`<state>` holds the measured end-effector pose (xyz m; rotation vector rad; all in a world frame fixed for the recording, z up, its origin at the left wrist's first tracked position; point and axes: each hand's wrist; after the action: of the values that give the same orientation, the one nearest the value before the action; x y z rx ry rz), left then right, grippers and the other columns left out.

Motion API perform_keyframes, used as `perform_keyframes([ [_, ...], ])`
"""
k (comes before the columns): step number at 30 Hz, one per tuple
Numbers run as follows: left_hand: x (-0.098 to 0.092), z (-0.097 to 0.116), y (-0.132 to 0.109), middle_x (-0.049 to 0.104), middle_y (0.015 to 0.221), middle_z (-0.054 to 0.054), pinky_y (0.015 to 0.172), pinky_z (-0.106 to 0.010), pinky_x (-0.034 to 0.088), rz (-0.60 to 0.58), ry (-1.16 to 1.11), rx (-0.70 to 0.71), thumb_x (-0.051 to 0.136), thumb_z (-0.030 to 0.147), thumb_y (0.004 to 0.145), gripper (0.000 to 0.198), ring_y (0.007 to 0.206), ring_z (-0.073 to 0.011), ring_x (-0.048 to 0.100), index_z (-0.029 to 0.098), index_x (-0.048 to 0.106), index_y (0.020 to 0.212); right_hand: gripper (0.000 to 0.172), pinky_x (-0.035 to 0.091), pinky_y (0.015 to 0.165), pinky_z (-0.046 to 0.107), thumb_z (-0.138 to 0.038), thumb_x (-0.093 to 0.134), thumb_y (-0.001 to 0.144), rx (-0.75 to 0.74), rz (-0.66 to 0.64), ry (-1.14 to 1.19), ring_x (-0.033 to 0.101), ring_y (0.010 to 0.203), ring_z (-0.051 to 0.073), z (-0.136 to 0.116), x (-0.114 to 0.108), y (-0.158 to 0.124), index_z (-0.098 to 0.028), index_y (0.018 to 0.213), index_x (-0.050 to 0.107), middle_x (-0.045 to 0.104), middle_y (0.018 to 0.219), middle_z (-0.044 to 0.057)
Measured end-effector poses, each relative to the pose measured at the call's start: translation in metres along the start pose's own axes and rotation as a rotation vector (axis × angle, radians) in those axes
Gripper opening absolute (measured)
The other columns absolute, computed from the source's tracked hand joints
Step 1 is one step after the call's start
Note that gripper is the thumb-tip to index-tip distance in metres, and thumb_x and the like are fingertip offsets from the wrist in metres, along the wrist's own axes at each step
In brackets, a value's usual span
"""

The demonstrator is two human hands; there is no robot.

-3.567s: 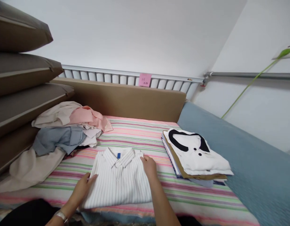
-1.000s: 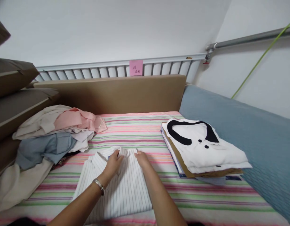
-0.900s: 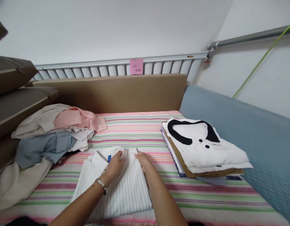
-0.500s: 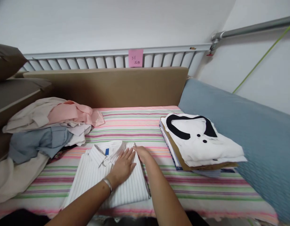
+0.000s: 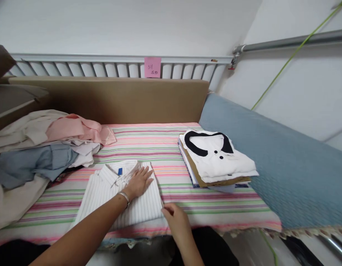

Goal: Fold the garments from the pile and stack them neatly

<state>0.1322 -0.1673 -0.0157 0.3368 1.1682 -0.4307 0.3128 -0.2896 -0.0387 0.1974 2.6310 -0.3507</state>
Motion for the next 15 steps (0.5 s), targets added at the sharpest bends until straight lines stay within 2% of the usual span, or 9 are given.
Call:
perform_keyframes([
  [7,-0.002,0.0,0.001,0.03,0.147,-0.013,0.107,-0.052,0.02,-0.014,-0.034,0.003,0.028,0.043,0.092,0.051,0.137,-0.03,0.022,0.021,0.037,0.136,0.021,0.041,0.066,0.03,-0.042,0.05,0.068,-0.082,0.088,-0.13,0.056,0.067,0.019,-0.009,0.014,-0.009,-0.023,0.061,0.054,0.062,0.067,0.003],
  [12,-0.001,0.001,-0.003,0.03,0.147,-0.013,0.107,-0.053,0.02,-0.021,-0.042,-0.007,0.029,0.045,0.091,0.052,0.136,-0.0314,0.022,0.021,0.038,0.136,0.024,0.038,0.059,0.029,-0.044,0.045,0.062,-0.109,0.017,-0.2,0.052,0.06,0.019,0.006,0.011,0.0,-0.024,0.049,0.042,0.056,0.056,0.002],
  [15,-0.002,0.003,-0.003,0.03,0.147,-0.013,0.108,-0.052,0.021,-0.018,-0.035,-0.011,0.034,0.047,0.089,0.054,0.136,-0.032,0.022,0.021,0.038,0.136,0.027,0.036,0.055,0.029,-0.046,0.043,0.063,-0.11,-0.028,-0.274,0.05,0.056,0.018,0.019,0.013,0.01,-0.024,0.048,0.039,0.054,0.051,0.0],
])
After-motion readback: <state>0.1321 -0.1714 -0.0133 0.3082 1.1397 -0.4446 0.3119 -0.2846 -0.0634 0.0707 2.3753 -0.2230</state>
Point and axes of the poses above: each hand's wrist, its own y-axis towards the middle knuckle, its own x-axis out of the palm, z = x × y
